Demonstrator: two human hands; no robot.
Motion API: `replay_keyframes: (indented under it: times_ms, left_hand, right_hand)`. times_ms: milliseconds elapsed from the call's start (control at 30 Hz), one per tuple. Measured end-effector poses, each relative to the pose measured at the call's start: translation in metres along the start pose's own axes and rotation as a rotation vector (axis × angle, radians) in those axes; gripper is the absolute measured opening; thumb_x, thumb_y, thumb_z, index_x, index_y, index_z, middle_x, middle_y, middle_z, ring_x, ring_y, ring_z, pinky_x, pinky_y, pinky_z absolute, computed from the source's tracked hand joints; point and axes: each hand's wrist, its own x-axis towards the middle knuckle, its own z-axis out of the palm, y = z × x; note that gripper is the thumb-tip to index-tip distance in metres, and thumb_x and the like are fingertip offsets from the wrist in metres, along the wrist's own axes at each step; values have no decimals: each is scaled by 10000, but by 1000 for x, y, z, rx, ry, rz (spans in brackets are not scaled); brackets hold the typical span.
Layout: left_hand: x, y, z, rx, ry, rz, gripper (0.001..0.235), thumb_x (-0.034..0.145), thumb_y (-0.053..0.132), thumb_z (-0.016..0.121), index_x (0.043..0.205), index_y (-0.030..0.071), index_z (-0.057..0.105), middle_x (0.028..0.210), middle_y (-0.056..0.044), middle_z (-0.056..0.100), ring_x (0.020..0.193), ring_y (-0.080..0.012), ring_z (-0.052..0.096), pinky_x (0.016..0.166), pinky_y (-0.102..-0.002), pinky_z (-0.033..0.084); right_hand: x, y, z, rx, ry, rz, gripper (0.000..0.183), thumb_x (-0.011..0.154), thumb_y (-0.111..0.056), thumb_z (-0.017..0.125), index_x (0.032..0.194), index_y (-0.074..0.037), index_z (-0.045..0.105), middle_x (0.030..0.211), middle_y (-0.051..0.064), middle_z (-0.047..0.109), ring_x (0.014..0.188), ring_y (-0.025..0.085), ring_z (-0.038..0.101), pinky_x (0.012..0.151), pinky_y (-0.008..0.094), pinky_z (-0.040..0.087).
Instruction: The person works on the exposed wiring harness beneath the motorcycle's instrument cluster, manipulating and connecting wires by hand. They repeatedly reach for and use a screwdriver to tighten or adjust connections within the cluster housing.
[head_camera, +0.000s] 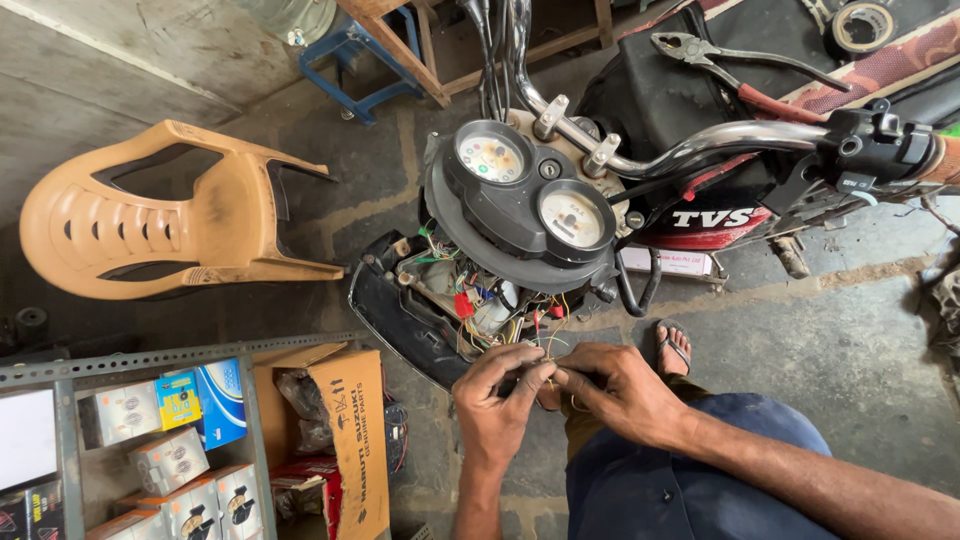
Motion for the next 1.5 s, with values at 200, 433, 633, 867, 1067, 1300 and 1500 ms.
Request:
replay_keyframes:
  times_ms: [200, 433, 633, 867, 1067, 1300, 1500]
  left_hand:
    - [0, 6, -1, 55, 1, 23, 128, 859, 54, 810, 970, 7, 770, 951, -76, 773, 792, -131, 739, 674, -263, 602]
    - [-6, 0, 3, 107, 39, -3, 150, 828, 20, 780, 976, -4, 761, 977, -88, 777, 816, -146, 737, 718, -281, 601]
    - [-15, -9, 9, 26, 37, -203, 191, 837, 21, 762, 1021, -21, 785, 1051, -108, 798, 910, -147, 767, 768, -270, 630]
    - [-18, -19, 8, 28, 25, -246, 186, 850, 36, 766, 1024, -22, 795, 1039, -103, 795, 884, -117, 741, 753, -249, 599]
    - [-21, -19, 9, 102, 32, -239, 159, 849, 46, 777, 996, -8, 806, 964, -71, 804, 809, -75, 704, 703, -214, 559]
    - [-22, -17, 8, 97, 21, -231, 141, 857, 51, 773, 979, -12, 803, 938, -63, 800, 789, -66, 698, 687, -208, 553]
    - [-24, -23, 9, 41, 14, -257, 124, 866, 66, 771, 937, -34, 788, 841, -48, 771, 726, -57, 667, 649, -206, 547]
  right_hand:
    - [0, 4, 2, 11, -27, -14, 198, 933, -185, 693, 985, -8, 766, 831, 102, 758, 712, 184, 720, 633, 337, 554]
    - [-14, 40, -9, 118, 48, 185, 274, 929, -210, 690, 1116, -19, 747, 954, 91, 782, 809, 152, 727, 713, 297, 595]
    - [8, 89, -48, 274, 493, 355, 331, 976, -135, 624, 1285, -16, 624, 882, 133, 743, 745, 159, 692, 695, 304, 589]
    - [64, 102, -95, -12, 662, 45, 255, 1001, -132, 638, 1229, -29, 691, 1018, 106, 775, 890, 170, 772, 737, 300, 605]
    - [89, 100, -116, -441, 590, -343, 273, 902, -39, 664, 1170, -43, 718, 1072, 189, 741, 940, 364, 730, 823, 405, 586]
    - [87, 91, -123, -648, 407, -290, 354, 843, -59, 649, 1189, -88, 717, 1021, 145, 701, 855, 375, 687, 717, 465, 558]
    - [90, 82, -138, -837, 310, -345, 358, 853, -119, 659, 1208, -97, 700, 1075, 115, 709, 886, 335, 702, 687, 441, 567]
